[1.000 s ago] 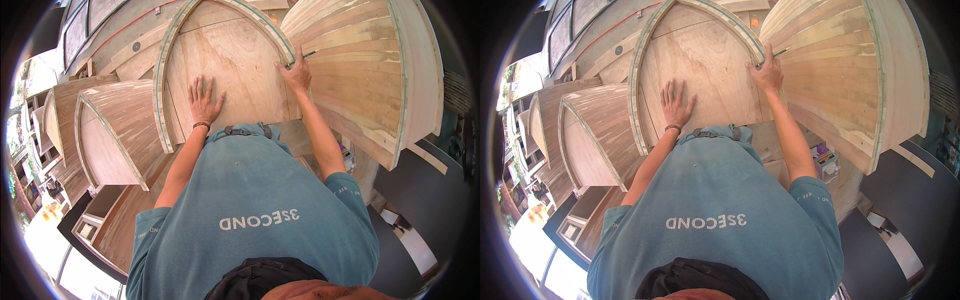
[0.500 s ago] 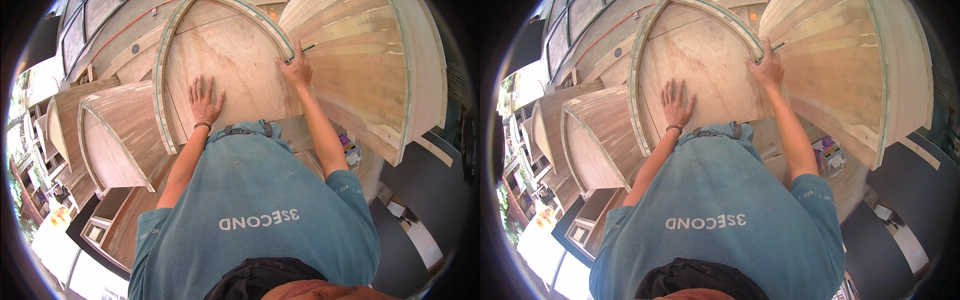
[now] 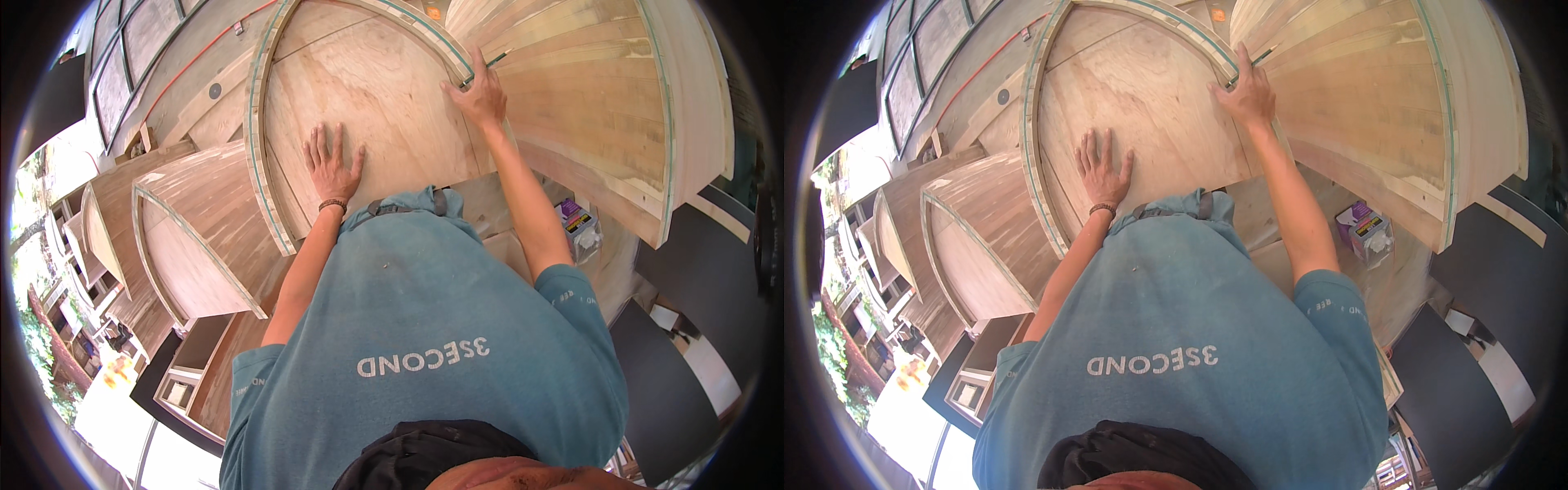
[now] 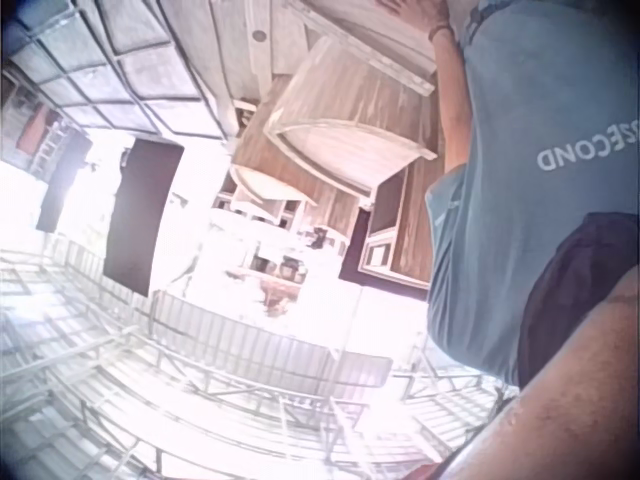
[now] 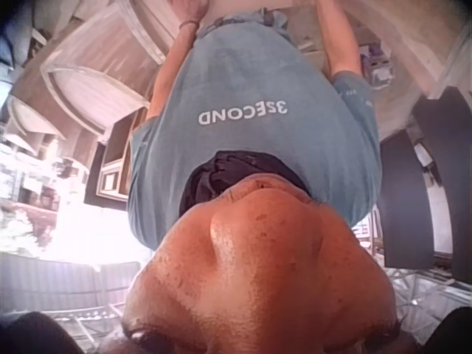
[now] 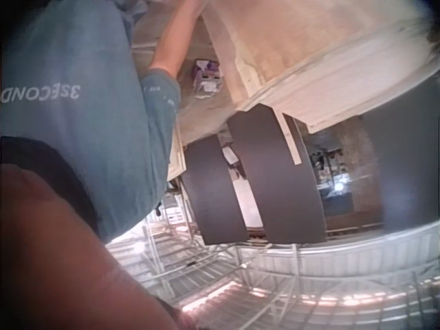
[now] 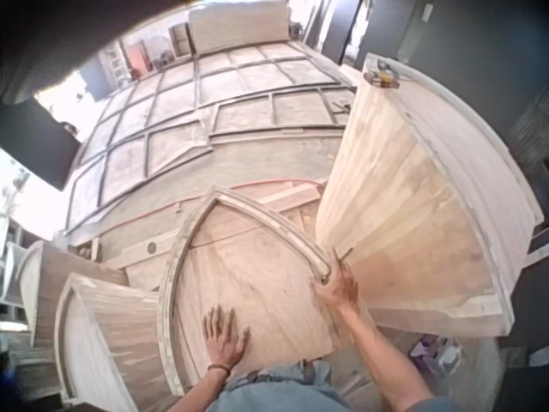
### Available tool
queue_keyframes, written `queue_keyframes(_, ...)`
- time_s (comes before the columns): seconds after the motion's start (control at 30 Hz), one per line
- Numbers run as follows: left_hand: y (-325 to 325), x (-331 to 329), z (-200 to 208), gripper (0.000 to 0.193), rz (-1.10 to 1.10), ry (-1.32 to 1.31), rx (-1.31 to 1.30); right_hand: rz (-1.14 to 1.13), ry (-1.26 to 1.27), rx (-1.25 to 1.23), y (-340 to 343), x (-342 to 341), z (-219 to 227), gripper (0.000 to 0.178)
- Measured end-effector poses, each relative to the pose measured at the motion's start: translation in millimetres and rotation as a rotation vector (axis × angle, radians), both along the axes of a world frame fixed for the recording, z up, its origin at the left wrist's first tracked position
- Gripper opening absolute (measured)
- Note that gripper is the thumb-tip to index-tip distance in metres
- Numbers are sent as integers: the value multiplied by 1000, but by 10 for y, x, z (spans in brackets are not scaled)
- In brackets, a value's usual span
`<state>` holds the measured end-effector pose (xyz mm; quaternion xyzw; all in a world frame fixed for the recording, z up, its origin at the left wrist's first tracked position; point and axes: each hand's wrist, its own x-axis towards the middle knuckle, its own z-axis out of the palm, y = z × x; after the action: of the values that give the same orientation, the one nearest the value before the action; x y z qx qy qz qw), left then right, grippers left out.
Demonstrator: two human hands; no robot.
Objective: The person fits a curved wooden panel into a pre-existing wooden frame structure. They repeatedly lift, align, and press the panel into place, adjusting its position to ensure a snug fit within the curved edges of the frame.
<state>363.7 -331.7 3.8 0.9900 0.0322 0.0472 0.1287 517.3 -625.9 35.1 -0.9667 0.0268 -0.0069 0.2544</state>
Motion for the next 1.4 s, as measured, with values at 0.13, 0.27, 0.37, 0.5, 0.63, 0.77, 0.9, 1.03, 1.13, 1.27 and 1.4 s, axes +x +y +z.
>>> queue_keyframes(0.13, 48, -7, 11, 65, -33, 1, -11, 29, -151, 109, -42, -26, -48, 93)
queue_keyframes(0.27, 168, -13, 25, 65, -71, 6, -37, -77, -431, 218, -83, -235, -75, 66)
queue_keyframes(0.37, 263, -49, 65, 65, -45, 47, -49, -201, -437, 371, -138, -682, 64, 34)
queue_keyframes(0.5, 288, -74, 64, 67, 8, 40, -40, -325, -259, 560, -218, -1478, 432, 30)
queue_keyframes(0.63, 358, -74, -7, 68, 32, 12, -4, -195, -278, 180, -239, -2048, 765, 38)
queue_keyframes(0.77, 398, -22, -17, 69, 64, -3, -23, -247, -19, 115, -357, -2363, 569, 46)
queue_keyframes(0.9, 519, 47, -34, 72, 102, -13, -1, -581, 467, 499, -477, -2441, -152, 49)
queue_keyframes(1.03, 721, 91, -115, 79, 164, -51, -46, -731, 663, 789, -175, -2208, -155, 52)
queue_keyframes(1.13, 782, 98, -151, 84, 178, -58, -84, -730, 642, 884, -94, -2112, -345, 50)
queue_keyframes(1.27, 754, 109, -108, 85, 154, -54, -39, -806, 558, 989, -51, -2098, -458, 37)
queue_keyframes(1.4, 788, 94, -159, 84, 124, -27, 19, -854, 453, 1174, -49, -2077, -534, 27)
